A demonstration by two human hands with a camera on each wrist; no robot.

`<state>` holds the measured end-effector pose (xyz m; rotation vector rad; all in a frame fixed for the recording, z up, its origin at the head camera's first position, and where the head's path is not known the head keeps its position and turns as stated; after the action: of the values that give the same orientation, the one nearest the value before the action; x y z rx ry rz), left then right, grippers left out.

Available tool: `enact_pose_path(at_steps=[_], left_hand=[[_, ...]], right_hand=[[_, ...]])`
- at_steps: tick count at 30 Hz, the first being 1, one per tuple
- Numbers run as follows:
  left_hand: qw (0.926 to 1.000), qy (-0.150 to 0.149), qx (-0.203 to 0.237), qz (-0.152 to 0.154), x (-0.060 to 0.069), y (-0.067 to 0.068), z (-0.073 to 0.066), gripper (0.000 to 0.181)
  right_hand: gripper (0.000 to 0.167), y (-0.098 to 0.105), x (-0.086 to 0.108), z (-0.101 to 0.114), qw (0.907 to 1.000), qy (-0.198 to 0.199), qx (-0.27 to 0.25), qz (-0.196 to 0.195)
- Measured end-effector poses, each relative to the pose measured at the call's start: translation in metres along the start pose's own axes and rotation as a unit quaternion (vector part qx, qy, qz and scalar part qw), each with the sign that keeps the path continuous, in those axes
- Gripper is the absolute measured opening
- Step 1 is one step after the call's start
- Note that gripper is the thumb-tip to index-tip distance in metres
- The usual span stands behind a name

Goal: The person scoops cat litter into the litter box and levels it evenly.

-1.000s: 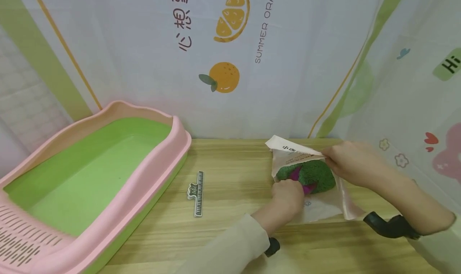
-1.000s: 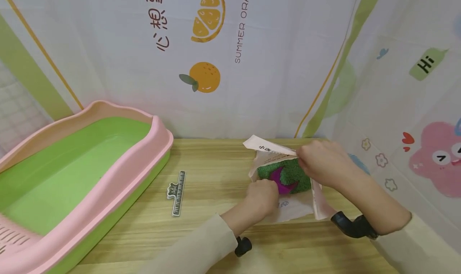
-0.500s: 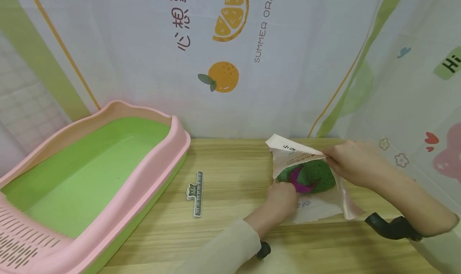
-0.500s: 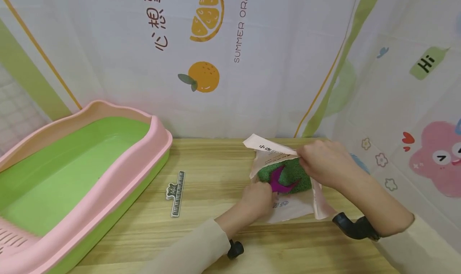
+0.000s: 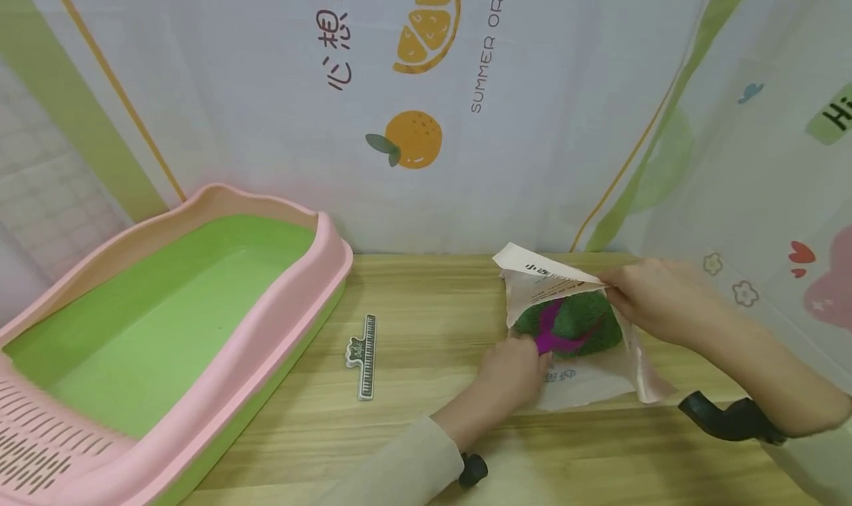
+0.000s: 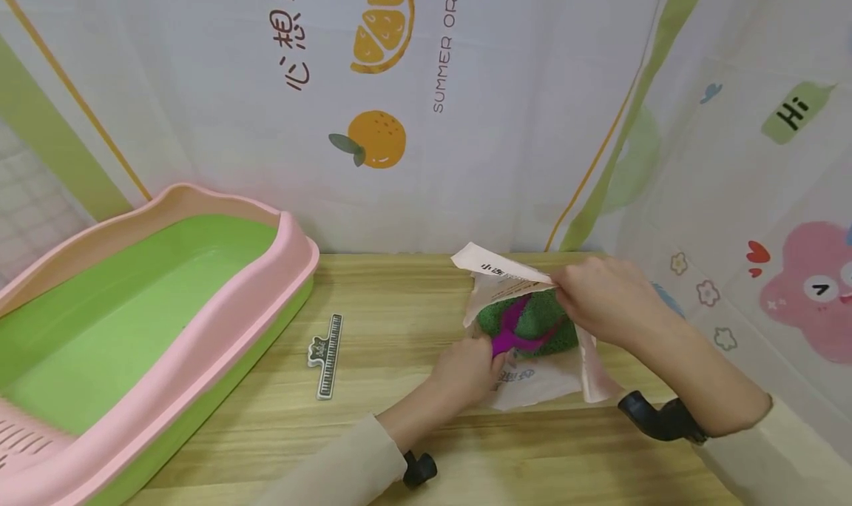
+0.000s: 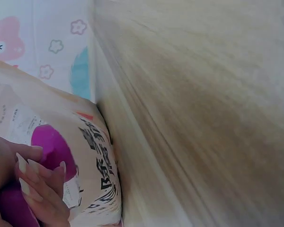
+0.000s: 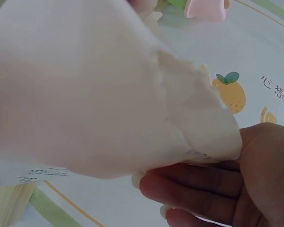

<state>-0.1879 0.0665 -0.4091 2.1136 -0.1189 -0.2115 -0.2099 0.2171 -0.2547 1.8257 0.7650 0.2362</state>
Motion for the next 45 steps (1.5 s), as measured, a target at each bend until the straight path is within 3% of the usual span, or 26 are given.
enact_pose_path(at_steps=[4,11,21,27,38,45], left_hand=[[0.9996,-0.013,0.021,-0.016,0.004,0.003,0.003,0.04],[0.9973,-0.02,0.071,-0.004,0.01,0.007,0.009,0.036],[0.9967,-0.049,0.065,-0.004,0.032,0.031,0.009,0.037],[0.9939,-0.067,0.087,-0.006,0.038,0.035,0.016,0.033],[0.9933,-0.069,0.091,0.015,0.056,0.048,0.023,0.029],[0.9902,-0.063,0.12,0.032,0.072,0.058,0.031,0.032]], right_hand=[[0.019,0.001,-0.001,0.0,1.0,0.0,0.001,-0.002],[0.019,0.0,-0.001,-0.001,1.0,0.001,0.001,-0.003],[0.011,0.0,-0.003,-0.002,0.9998,0.005,-0.013,-0.013],[0.012,0.001,-0.004,-0.002,0.9998,0.0,-0.021,-0.002],[0.014,0.0,-0.003,-0.004,0.9994,-0.004,-0.029,-0.017],[0.016,-0.003,0.0,-0.004,0.9987,-0.011,-0.043,-0.026]])
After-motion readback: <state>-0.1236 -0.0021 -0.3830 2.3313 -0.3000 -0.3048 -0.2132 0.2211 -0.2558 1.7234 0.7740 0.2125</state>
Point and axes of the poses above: each hand's wrist, its own x-axis away from the middle knuckle, its own y-axis out of the back of the hand, z = x × y, the point moved 3 cm from there along -x, towards the middle knuckle, and after that the axes turned 13 degrees about x, right-handed, at the moved point
